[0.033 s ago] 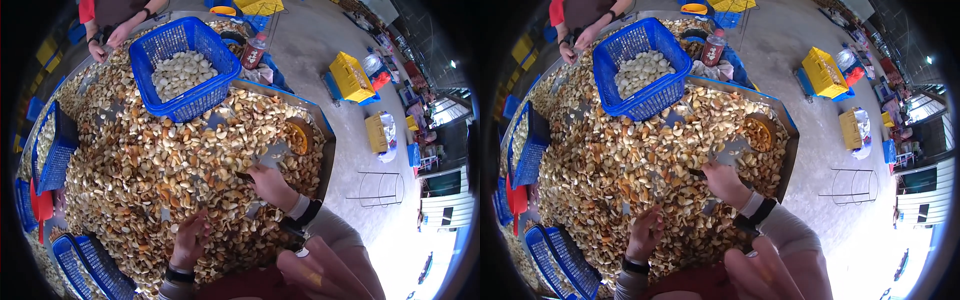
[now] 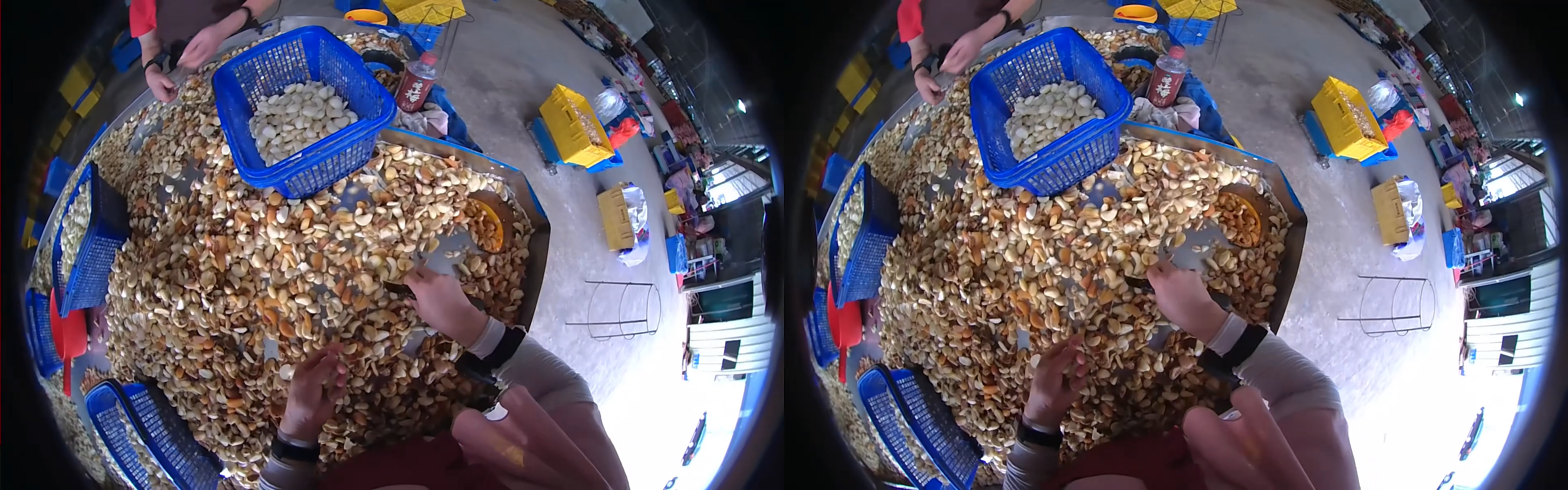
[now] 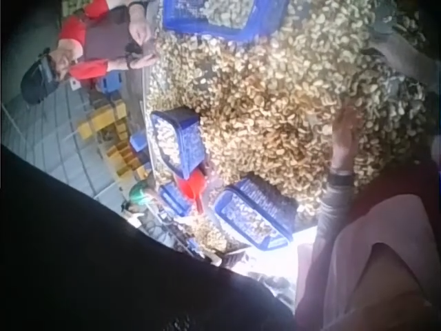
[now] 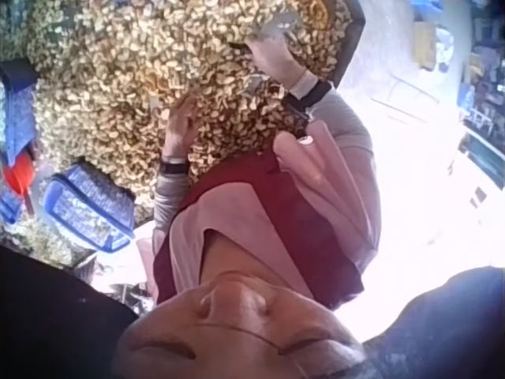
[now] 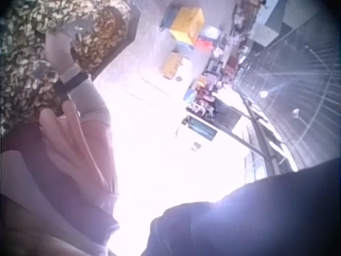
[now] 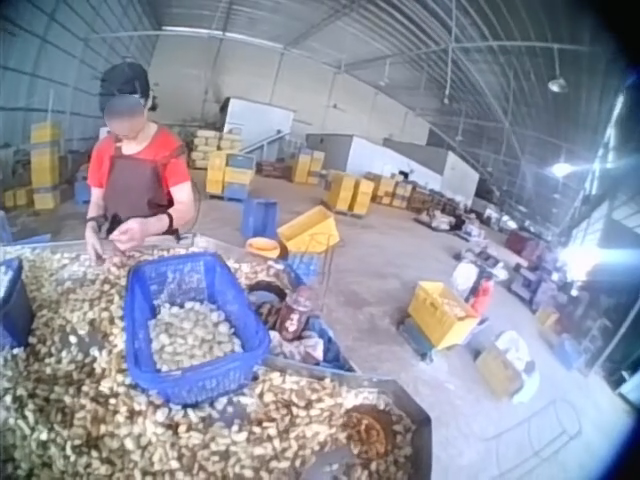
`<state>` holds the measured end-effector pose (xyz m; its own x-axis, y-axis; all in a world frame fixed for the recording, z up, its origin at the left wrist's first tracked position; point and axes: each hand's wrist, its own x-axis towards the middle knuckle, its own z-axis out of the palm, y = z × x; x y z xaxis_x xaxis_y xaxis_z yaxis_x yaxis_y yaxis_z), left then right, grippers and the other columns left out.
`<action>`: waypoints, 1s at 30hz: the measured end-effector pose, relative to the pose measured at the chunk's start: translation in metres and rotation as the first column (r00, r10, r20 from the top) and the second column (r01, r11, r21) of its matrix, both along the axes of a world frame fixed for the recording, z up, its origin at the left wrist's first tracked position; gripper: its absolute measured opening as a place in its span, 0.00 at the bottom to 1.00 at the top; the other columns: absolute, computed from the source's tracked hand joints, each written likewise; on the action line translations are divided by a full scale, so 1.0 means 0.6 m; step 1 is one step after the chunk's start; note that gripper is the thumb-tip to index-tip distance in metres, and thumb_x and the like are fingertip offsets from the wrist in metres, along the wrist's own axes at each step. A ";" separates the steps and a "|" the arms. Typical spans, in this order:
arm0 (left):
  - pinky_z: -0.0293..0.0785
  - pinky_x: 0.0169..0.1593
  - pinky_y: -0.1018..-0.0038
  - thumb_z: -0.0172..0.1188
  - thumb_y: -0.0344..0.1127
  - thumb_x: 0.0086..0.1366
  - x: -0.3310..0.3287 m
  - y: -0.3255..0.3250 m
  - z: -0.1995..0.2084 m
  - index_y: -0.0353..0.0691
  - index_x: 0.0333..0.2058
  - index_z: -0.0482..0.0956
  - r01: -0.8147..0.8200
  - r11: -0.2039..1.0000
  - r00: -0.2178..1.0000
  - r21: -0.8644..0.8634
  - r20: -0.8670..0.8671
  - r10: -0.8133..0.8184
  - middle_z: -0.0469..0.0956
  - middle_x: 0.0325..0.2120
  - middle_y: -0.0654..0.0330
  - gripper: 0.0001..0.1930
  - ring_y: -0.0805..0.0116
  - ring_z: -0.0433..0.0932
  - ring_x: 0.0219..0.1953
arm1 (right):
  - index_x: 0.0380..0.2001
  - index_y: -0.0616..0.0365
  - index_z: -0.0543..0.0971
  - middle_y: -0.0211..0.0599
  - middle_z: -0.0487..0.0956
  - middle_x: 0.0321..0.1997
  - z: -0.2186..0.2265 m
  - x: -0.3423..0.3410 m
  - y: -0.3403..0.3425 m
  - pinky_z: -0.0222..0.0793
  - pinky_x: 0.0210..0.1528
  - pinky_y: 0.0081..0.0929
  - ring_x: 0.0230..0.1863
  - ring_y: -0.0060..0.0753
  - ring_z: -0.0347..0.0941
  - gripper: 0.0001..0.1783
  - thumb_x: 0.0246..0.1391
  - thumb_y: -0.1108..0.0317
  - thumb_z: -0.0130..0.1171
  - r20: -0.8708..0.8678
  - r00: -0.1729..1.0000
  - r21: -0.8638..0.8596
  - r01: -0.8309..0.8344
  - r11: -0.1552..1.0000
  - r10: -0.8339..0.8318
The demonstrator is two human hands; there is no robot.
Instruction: Sorting processed cashew nuts from their shells and placing the cleaned nuts into baskets.
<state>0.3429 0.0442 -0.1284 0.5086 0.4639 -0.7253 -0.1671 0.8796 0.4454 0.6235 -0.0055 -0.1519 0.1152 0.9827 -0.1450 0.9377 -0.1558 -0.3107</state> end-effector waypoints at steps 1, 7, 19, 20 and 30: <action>0.62 0.23 0.82 0.50 0.30 0.71 -0.001 -0.005 -0.003 0.36 0.50 0.74 0.038 0.999 0.998 -0.004 0.048 -0.038 0.75 0.27 0.64 0.12 0.76 0.71 0.25 | 0.39 0.59 0.73 0.44 0.75 0.41 -0.003 -0.005 0.000 0.76 0.35 0.40 0.35 0.48 0.78 0.17 0.46 0.70 0.66 0.062 0.998 0.006 -0.029 1.000 0.029; 0.63 0.25 0.82 0.51 0.30 0.70 0.001 -0.006 -0.004 0.35 0.49 0.74 0.024 1.000 1.000 -0.006 -0.001 -0.024 0.75 0.27 0.64 0.11 0.75 0.72 0.26 | 0.37 0.59 0.74 0.42 0.74 0.37 0.003 -0.006 0.002 0.76 0.33 0.36 0.32 0.45 0.78 0.16 0.45 0.69 0.67 0.065 0.992 0.011 -0.110 0.994 0.109; 0.68 0.29 0.77 0.53 0.34 0.71 0.071 0.003 0.003 0.32 0.49 0.75 0.224 0.972 0.974 0.065 0.020 -0.226 0.75 0.30 0.63 0.14 0.73 0.75 0.31 | 0.36 0.62 0.77 0.50 0.79 0.31 -0.014 0.020 0.028 0.73 0.39 0.43 0.35 0.54 0.78 0.17 0.45 0.65 0.68 -0.111 0.993 0.040 0.054 0.998 -0.050; 0.68 0.29 0.77 0.52 0.35 0.71 0.074 0.004 -0.001 0.31 0.49 0.75 0.231 0.970 0.971 0.074 0.040 -0.235 0.75 0.29 0.63 0.15 0.72 0.75 0.31 | 0.36 0.62 0.77 0.50 0.79 0.31 -0.015 0.021 0.031 0.73 0.39 0.43 0.35 0.54 0.78 0.17 0.45 0.65 0.68 -0.111 0.993 0.042 0.053 0.998 -0.048; 0.77 0.39 0.73 0.47 0.36 0.73 0.087 -0.005 0.008 0.33 0.50 0.74 0.034 0.999 0.996 -0.008 0.086 -0.034 0.79 0.38 0.58 0.15 0.68 0.78 0.37 | 0.37 0.61 0.78 0.48 0.78 0.25 0.024 -0.038 0.022 0.73 0.35 0.43 0.31 0.52 0.78 0.13 0.50 0.65 0.65 -0.541 0.829 0.041 -0.144 0.989 0.143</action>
<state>0.3950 0.0409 -0.1236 0.5842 0.4390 -0.6826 -0.1742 0.8893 0.4228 0.6005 0.0076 -0.1378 -0.1241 0.9817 -0.1441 0.6311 -0.0340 -0.7750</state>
